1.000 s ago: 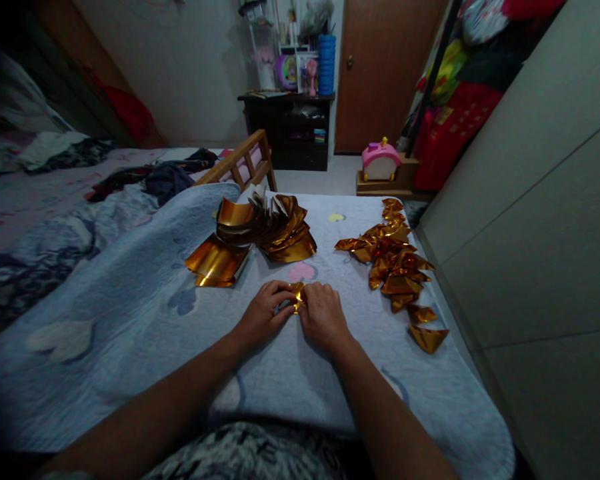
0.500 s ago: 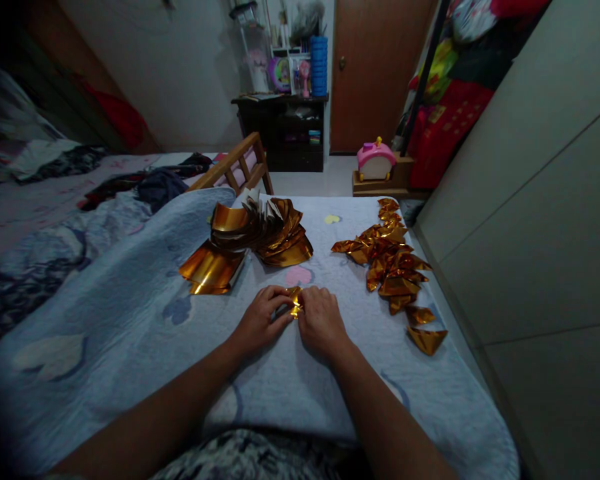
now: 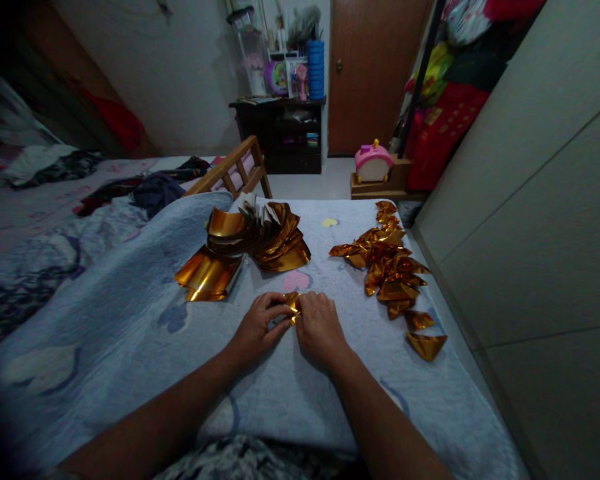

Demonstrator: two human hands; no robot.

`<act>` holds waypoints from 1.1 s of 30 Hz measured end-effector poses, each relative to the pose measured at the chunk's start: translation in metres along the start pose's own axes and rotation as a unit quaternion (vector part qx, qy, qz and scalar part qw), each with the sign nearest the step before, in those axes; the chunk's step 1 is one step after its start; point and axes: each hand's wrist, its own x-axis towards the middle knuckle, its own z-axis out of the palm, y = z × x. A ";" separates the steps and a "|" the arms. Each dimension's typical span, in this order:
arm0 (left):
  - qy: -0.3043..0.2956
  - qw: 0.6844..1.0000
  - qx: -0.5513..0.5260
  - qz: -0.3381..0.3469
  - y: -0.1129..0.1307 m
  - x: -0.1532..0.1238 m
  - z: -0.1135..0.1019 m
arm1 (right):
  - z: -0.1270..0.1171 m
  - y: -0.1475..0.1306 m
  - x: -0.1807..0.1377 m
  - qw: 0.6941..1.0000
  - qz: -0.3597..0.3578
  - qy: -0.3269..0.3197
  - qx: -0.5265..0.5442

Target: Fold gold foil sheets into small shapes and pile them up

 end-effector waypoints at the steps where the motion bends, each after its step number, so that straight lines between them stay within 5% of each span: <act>1: 0.001 1.000 0.000 0.000 0.000 0.000 0.001 | 0.000 0.000 0.000 1.000 0.000 0.001 0.002; 33: -0.006 1.000 0.019 -0.010 -0.001 0.002 0.004 | 0.001 0.014 -0.005 1.000 0.006 0.021 0.023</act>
